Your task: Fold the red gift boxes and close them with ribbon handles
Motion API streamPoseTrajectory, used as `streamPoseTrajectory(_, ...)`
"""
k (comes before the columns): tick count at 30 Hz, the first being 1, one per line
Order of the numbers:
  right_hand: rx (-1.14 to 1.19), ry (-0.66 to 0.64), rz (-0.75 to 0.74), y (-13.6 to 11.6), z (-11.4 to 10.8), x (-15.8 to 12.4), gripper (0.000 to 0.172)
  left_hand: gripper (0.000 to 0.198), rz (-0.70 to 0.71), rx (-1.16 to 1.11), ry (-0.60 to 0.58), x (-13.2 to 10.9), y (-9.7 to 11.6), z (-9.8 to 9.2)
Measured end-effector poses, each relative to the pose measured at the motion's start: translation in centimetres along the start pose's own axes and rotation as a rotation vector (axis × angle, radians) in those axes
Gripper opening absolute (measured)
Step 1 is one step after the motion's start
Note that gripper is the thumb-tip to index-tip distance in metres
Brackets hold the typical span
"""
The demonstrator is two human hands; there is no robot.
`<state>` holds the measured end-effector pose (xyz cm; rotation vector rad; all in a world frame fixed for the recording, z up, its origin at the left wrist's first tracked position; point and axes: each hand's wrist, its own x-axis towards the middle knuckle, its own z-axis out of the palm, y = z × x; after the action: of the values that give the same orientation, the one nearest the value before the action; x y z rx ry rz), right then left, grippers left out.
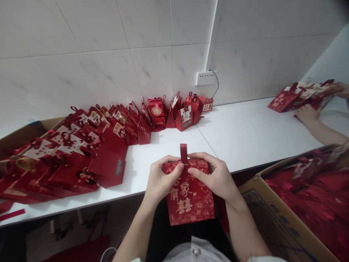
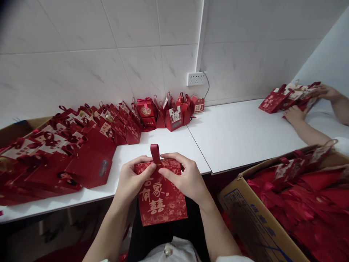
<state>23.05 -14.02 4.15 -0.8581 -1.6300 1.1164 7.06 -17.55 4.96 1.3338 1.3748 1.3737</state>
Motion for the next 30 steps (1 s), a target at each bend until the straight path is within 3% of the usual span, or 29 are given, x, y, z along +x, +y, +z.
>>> streamPoseTrajectory(3,-0.006,0.055,0.006,0.1,0.2,-0.2,0.014,0.01,0.046,0.034,-0.009,-0.2,0.3,0.2)
streamPoseTrajectory(7,0.04,0.075,0.02,0.6,0.4,-0.8,0.01,0.008,0.069,0.047,-0.023,-0.6,0.6,0.7)
streamPoseTrajectory(12,0.099,0.105,0.04,1.1,0.6,-1.4,0.013,0.01,0.084,0.038,-0.073,-0.8,0.5,0.7)
streamPoseTrajectory(20,0.019,0.135,0.03,0.5,1.3,-0.8,0.016,0.012,0.106,0.044,-0.039,-0.3,0.4,0.5)
streamPoseTrajectory(22,0.037,0.179,0.043,0.6,1.6,-0.8,0.016,0.012,0.087,0.041,-0.059,-0.1,0.2,0.4)
streamPoseTrajectory(25,0.075,0.135,0.04,1.1,1.5,-0.6,0.018,0.016,0.033,0.025,-0.059,0.3,-0.1,0.1)
streamPoseTrajectory(30,0.168,-0.001,0.023,1.5,0.5,-0.8,0.052,0.022,-0.058,-0.088,-0.018,0.8,-0.4,-0.5)
